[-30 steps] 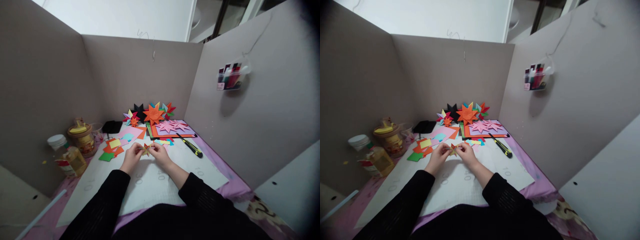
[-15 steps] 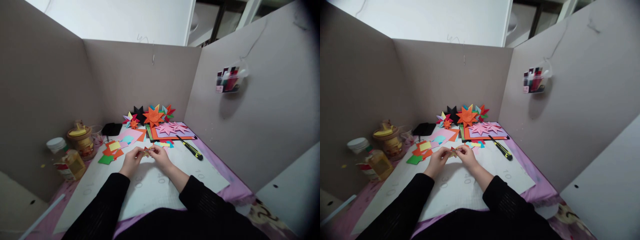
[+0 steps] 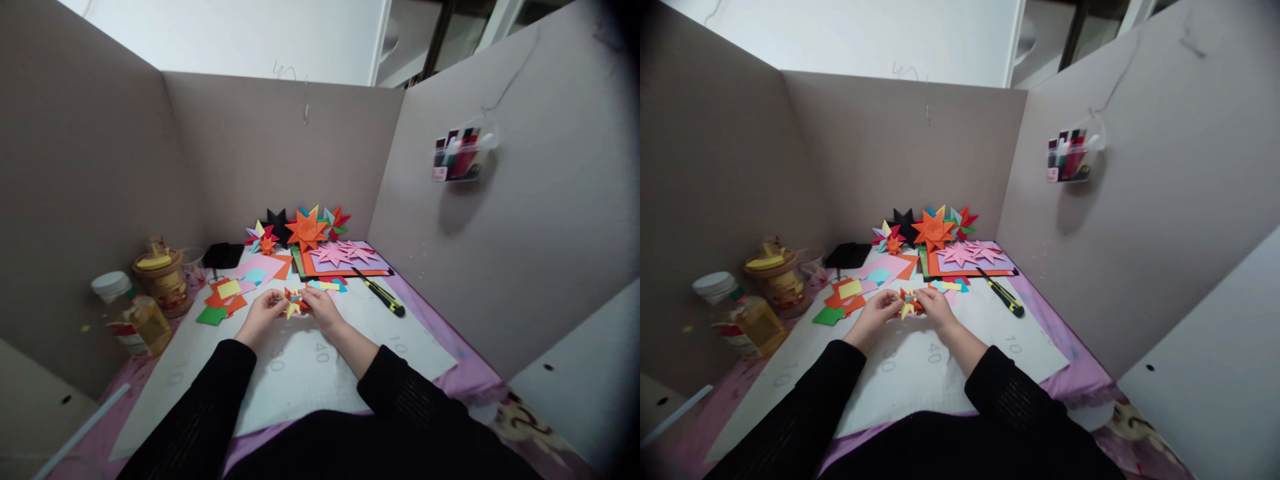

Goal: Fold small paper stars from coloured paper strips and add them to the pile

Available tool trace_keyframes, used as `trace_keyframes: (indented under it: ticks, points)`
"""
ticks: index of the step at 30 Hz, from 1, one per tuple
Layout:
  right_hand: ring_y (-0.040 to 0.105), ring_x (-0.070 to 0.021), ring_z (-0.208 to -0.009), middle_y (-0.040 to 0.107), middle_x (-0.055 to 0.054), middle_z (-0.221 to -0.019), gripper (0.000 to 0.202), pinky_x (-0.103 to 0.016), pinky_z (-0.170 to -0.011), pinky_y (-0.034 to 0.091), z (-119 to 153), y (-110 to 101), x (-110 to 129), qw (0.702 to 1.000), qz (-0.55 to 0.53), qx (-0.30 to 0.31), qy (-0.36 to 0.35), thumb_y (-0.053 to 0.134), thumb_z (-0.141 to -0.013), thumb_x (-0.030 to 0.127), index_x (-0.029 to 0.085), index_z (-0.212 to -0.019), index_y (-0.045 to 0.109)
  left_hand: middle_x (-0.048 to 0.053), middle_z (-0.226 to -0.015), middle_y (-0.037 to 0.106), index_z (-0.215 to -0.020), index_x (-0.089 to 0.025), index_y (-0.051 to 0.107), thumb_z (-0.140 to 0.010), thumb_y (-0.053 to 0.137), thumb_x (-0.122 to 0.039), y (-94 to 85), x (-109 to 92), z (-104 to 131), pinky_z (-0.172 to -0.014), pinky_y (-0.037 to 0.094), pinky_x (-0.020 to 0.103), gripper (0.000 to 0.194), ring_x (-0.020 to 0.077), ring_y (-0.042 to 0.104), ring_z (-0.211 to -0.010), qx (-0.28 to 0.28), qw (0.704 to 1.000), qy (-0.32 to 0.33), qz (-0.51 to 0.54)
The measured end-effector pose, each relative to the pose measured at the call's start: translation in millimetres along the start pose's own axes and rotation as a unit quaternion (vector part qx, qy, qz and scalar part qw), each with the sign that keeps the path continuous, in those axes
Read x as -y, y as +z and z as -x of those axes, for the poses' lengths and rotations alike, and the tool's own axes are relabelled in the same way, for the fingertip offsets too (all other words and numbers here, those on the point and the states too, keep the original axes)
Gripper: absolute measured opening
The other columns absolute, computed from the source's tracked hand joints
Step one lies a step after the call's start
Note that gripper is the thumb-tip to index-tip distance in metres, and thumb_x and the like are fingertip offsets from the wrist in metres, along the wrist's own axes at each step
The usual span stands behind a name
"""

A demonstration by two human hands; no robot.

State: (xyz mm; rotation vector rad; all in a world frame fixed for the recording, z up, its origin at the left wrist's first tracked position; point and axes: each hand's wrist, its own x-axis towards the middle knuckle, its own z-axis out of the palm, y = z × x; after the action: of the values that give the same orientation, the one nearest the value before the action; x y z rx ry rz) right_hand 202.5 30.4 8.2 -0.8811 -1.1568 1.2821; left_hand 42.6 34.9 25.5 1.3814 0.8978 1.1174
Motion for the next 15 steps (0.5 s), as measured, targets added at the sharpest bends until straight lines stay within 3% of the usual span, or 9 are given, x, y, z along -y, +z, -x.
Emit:
trace_keyframes:
  ticks: [10, 15]
  points:
    - [0.053, -0.0104, -0.056, 0.059, -0.001, -0.067, 0.025, -0.022, -0.051, 0.042, 3.4, -0.2, 8.2, 0.999, 0.019, 0.021, -0.04, 0.067, -0.068, 0.038, 0.015, -0.077, 0.064, 0.0, -0.069, 0.061, -0.073, -0.015, 0.058, -0.068, 0.068, -0.025, -0.9, -7.5, 4.1, -0.062, 0.046, 0.024, 0.015, 0.012, 0.058, -0.063, -0.004, 0.998, 0.065, -0.023]
    - [0.05, -0.0097, -0.051, 0.058, 0.001, -0.059, 0.021, -0.023, -0.05, 0.041, 4.5, -1.4, 11.3, 0.997, 0.019, 0.026, -0.07, 0.069, -0.068, 0.035, 0.016, -0.072, 0.062, 0.002, -0.072, 0.065, -0.072, -0.015, 0.06, -0.07, 0.066, -0.021, -3.9, -9.7, 7.6, -0.066, 0.047, 0.027, 0.009, 0.0148, 0.061, -0.067, 0.023, 0.992, 0.114, -0.051]
